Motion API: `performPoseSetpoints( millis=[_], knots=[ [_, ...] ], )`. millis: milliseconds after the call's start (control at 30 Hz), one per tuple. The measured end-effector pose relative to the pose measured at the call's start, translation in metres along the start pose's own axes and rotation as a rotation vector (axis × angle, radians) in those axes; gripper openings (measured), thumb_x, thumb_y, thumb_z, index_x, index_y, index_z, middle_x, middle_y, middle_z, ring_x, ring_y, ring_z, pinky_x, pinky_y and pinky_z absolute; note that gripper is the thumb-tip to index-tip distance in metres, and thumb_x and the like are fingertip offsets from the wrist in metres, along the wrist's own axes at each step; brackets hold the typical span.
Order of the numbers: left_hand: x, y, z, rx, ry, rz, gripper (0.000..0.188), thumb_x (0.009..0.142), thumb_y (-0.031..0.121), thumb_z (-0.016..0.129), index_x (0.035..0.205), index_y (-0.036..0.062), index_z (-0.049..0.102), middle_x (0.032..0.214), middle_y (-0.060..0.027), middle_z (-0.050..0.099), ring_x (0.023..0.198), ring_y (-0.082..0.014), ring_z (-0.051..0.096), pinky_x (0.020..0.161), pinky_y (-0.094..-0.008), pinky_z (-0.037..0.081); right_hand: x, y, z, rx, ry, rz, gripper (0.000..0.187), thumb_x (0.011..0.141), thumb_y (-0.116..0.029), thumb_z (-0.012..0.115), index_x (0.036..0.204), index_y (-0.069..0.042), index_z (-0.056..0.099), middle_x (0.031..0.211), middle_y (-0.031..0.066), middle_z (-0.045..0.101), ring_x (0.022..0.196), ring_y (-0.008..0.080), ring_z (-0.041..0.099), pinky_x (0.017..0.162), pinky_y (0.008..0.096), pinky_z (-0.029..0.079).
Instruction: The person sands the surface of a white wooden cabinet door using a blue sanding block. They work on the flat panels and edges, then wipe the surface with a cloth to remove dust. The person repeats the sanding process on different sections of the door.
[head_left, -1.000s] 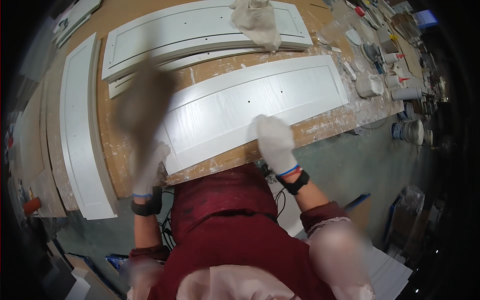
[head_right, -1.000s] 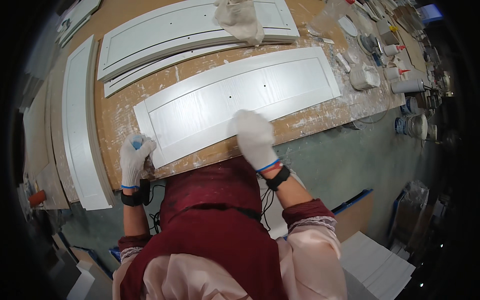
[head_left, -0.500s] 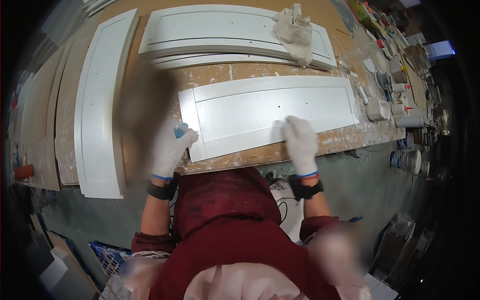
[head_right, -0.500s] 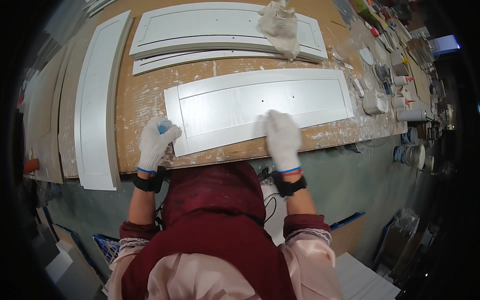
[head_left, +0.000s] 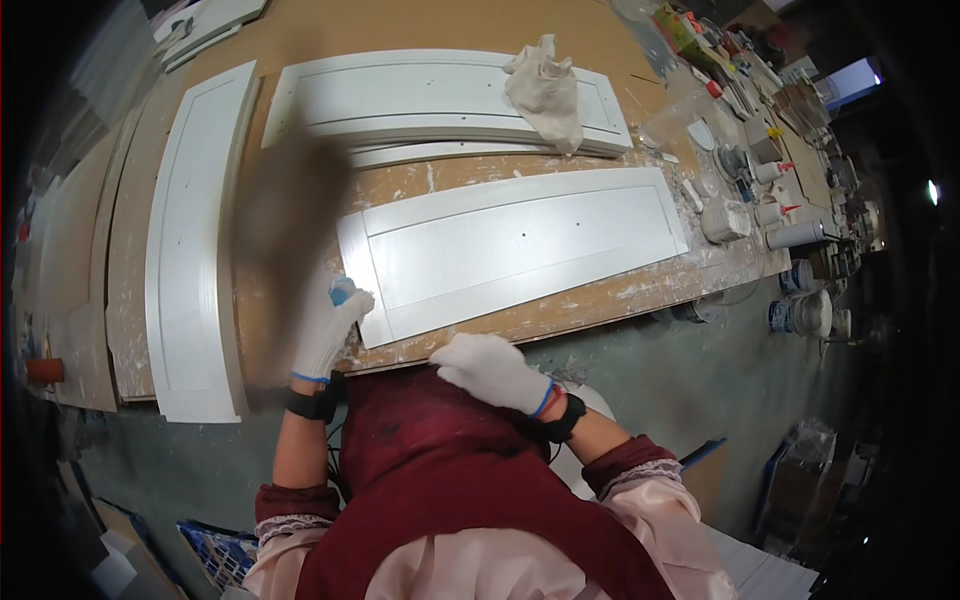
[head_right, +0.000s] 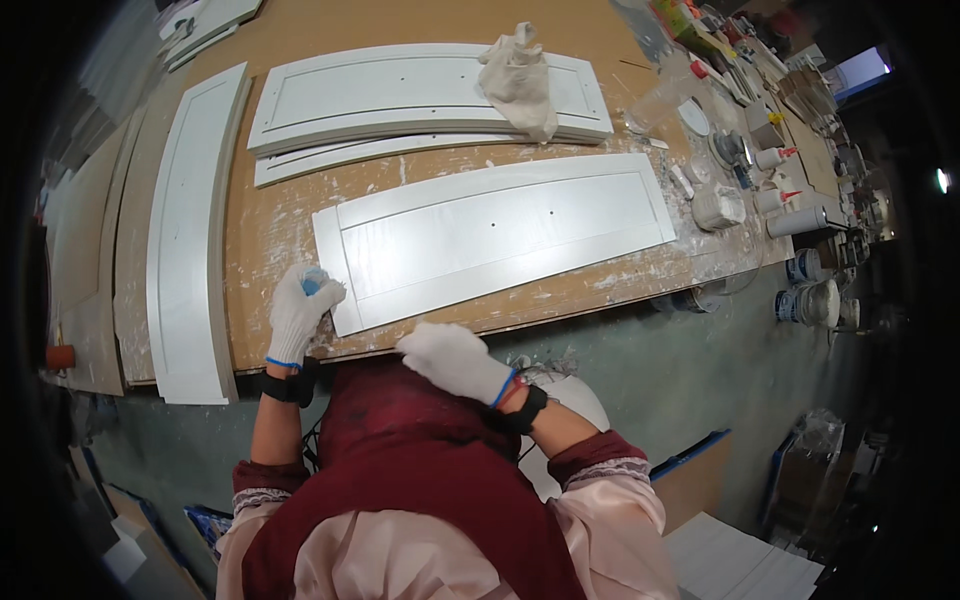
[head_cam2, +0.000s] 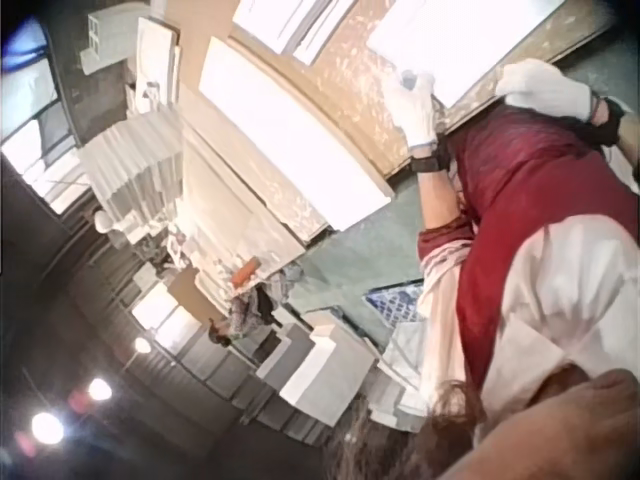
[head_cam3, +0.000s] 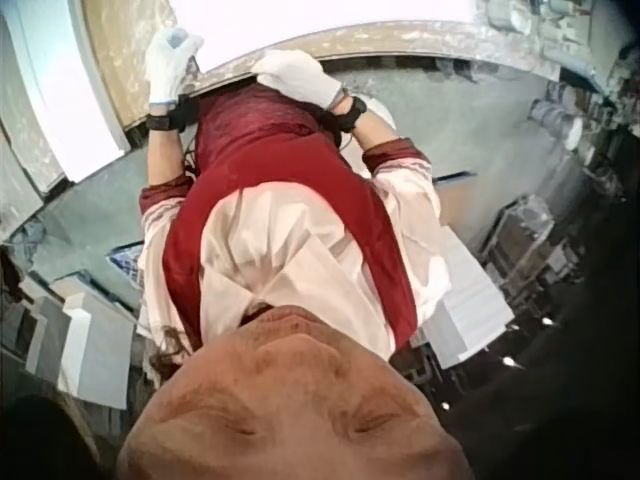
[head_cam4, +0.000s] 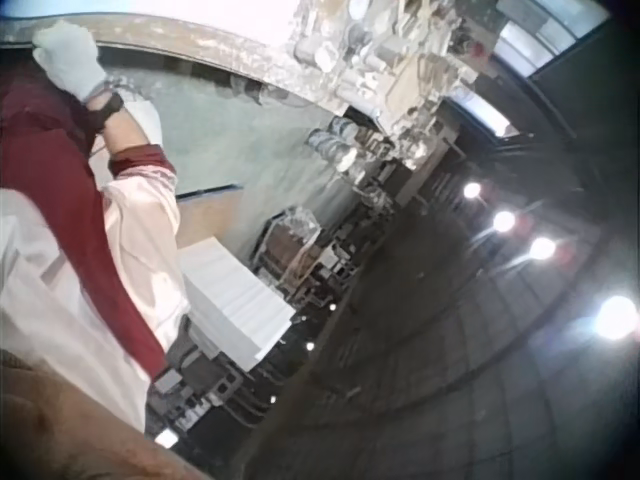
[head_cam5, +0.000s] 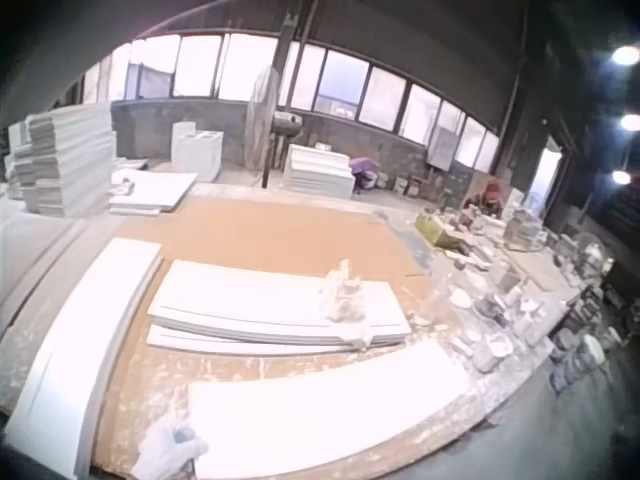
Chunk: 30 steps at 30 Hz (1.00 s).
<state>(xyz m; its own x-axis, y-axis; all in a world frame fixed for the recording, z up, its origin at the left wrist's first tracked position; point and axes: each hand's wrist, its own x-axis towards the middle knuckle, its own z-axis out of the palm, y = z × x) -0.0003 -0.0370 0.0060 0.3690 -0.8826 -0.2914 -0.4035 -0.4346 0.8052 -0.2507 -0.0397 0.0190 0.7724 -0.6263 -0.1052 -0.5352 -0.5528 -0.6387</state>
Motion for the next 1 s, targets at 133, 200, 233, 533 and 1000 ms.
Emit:
performPoseSetpoints(
  millis=[133, 200, 233, 533, 1000],
  knots=[
    [-0.005, 0.008, 0.001, -0.086, -0.014, -0.086, 0.031, 0.069, 0.024, 0.079, 0.086, 0.0035, 0.063, 0.074, -0.0037, 0.064, 0.068, -0.0147, 0.060, 0.065, -0.0314, 0.049, -0.033, 0.037, -0.034, -0.024, 0.073, 0.220, 0.021, 0.088, -0.024, 0.057, 0.098, -0.009, 0.067, 0.093, 0.0133, 0.066, 0.090, 0.0335, 0.064, 0.076, 0.0430, 0.053],
    [-0.001, -0.012, 0.006, -0.027, 0.055, 0.034, 0.027, 0.070, 0.018, 0.078, 0.086, 0.0036, 0.062, 0.072, -0.0017, 0.061, 0.065, -0.0119, 0.057, 0.060, -0.0291, 0.047, -0.054, 0.056, -0.045, 0.042, 0.175, 0.317, 0.025, 0.088, -0.025, 0.057, 0.103, -0.008, 0.067, 0.098, 0.0132, 0.067, 0.092, 0.0328, 0.064, 0.078, 0.0412, 0.052],
    [0.001, -0.019, 0.009, 0.004, 0.087, 0.093, 0.025, 0.071, 0.015, 0.077, 0.085, 0.0037, 0.061, 0.071, -0.0006, 0.060, 0.063, -0.0105, 0.056, 0.057, -0.0280, 0.046, -0.069, 0.068, -0.049, 0.105, 0.260, 0.392, 0.026, 0.088, -0.025, 0.058, 0.105, -0.007, 0.066, 0.100, 0.0131, 0.068, 0.092, 0.0320, 0.065, 0.080, 0.0399, 0.052],
    [-0.031, 0.034, 0.036, 0.196, -0.032, 0.486, 0.036, 0.056, -0.001, 0.081, 0.083, 0.0077, 0.058, 0.089, -0.0067, 0.063, 0.080, -0.0214, 0.061, 0.069, -0.0345, 0.050, -0.177, 0.187, -0.088, 0.451, 0.962, 0.827, 0.023, 0.090, -0.009, 0.055, 0.110, 0.000, 0.063, 0.082, 0.0020, 0.063, 0.070, 0.0081, 0.057, 0.065, 0.0246, 0.048],
    [-0.033, 0.049, 0.088, 0.578, -0.053, 0.754, 0.028, 0.056, 0.007, 0.076, 0.075, 0.0113, 0.056, 0.097, -0.0057, 0.064, 0.086, -0.0291, 0.057, 0.074, -0.0392, 0.047, -0.184, 0.317, -0.193, -0.046, 1.015, 0.815, 0.036, 0.089, -0.011, 0.054, 0.123, -0.002, 0.061, 0.115, 0.0132, 0.067, 0.108, 0.0234, 0.062, 0.096, 0.0331, 0.044]
  ],
)
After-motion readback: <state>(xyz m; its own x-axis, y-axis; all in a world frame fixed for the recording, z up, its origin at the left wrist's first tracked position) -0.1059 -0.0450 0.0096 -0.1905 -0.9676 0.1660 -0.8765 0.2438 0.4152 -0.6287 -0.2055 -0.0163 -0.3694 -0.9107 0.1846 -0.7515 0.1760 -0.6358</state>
